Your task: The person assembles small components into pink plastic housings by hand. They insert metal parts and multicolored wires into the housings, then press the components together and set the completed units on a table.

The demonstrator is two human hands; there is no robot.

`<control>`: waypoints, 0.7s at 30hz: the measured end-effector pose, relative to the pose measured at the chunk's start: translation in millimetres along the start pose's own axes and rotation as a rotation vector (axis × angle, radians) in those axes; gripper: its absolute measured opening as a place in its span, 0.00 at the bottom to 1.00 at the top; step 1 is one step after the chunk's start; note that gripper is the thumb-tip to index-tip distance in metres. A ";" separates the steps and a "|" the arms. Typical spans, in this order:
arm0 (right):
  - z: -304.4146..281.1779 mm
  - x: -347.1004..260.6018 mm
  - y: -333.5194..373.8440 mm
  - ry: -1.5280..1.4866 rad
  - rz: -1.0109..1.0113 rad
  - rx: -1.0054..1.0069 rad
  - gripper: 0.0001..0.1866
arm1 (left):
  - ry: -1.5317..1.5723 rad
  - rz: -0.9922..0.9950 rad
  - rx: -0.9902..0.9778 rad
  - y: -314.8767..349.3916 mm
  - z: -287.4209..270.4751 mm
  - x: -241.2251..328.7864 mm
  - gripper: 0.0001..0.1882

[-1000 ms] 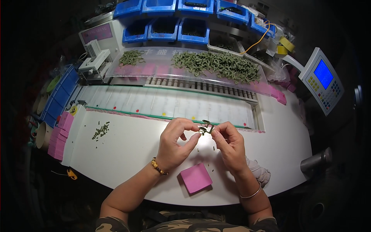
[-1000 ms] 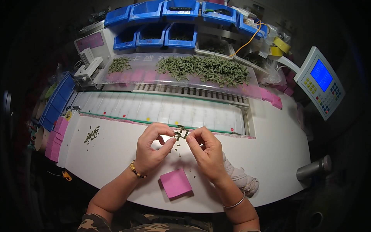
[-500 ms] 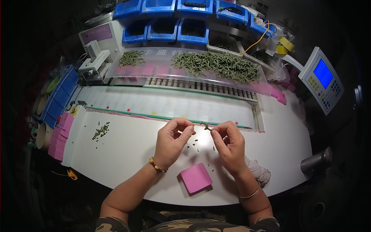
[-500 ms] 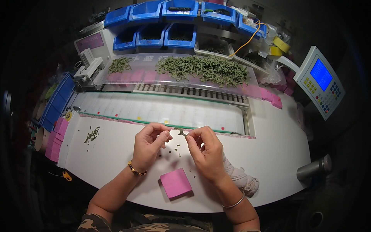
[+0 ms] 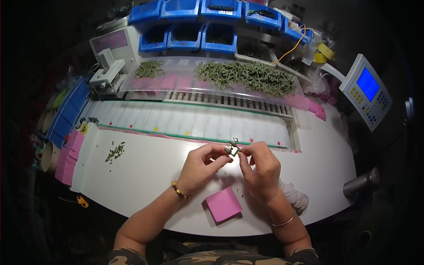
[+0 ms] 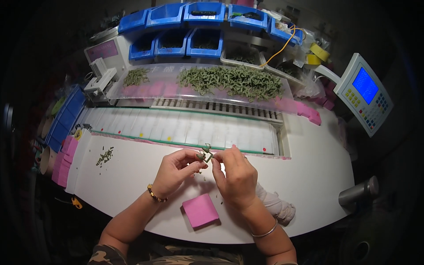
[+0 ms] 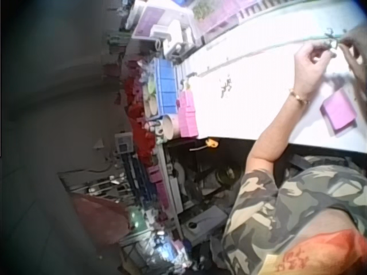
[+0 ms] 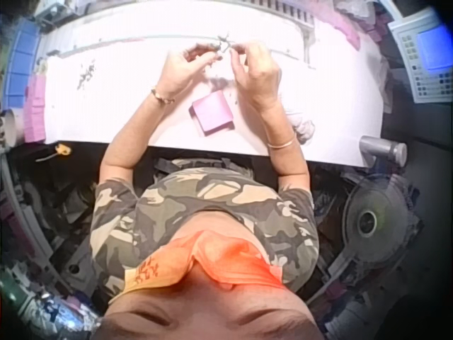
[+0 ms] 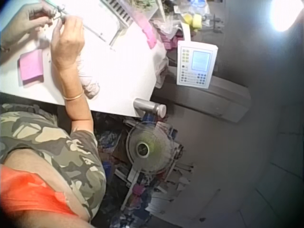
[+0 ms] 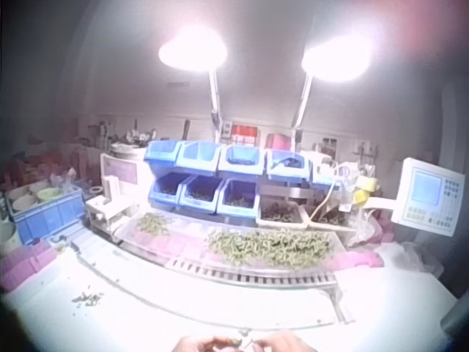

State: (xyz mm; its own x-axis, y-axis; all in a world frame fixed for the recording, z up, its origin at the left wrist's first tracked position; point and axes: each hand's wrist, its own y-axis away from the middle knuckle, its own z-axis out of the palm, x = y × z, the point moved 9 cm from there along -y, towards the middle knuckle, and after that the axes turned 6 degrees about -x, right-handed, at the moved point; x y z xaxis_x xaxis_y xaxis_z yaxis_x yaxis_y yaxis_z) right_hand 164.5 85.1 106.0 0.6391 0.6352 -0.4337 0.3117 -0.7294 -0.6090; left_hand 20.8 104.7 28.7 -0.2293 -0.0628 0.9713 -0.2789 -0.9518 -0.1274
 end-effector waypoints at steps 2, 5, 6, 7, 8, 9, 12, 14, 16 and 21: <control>-10.4 3.3 -5.2 0.007 0.025 -0.009 0.05 | -0.018 -0.052 0.013 -1.1 -2.7 -3.0 0.10; -9.1 30.4 -11.1 -0.283 0.331 -0.429 0.05 | -0.042 -0.148 0.066 5.5 -13.3 -7.6 0.11; -20.2 42.4 -19.6 -0.273 0.329 -0.420 0.05 | -0.047 -0.197 0.110 8.9 -19.8 -11.3 0.10; -18.4 51.7 -24.0 -0.222 0.288 -0.604 0.05 | -0.039 -0.207 0.133 10.8 -21.4 -10.0 0.10; -17.3 60.8 -28.0 -0.172 0.243 -0.788 0.05 | -0.040 -0.198 0.126 12.1 -21.3 -6.6 0.10; -27.9 79.2 -42.8 -0.108 0.225 -0.794 0.06 | -0.071 -0.207 0.107 11.1 -19.2 -6.7 0.10; -88.4 152.7 -109.0 -0.092 0.316 -0.338 0.08 | -0.082 -0.184 0.050 7.1 -5.4 -7.6 0.10; -143.6 195.0 -141.0 -0.054 0.357 0.041 0.12 | -0.064 -0.214 0.039 5.3 0.3 -11.1 0.09; -140.4 212.8 -148.4 -0.320 0.501 0.168 0.22 | -0.055 -0.190 0.055 6.5 -8.2 -17.3 0.09; -129.9 239.1 -97.8 -0.530 0.563 0.255 0.22 | -0.034 -0.162 0.064 6.9 -8.1 -13.0 0.10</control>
State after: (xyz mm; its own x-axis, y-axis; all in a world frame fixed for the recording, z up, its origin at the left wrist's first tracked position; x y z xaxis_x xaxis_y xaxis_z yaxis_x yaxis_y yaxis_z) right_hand 378.2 275.3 148.1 0.2145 0.2727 -0.9379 -0.1676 -0.9357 -0.3104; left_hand 14.3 101.4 13.5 -0.1543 0.0834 0.9845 -0.2496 -0.9674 0.0428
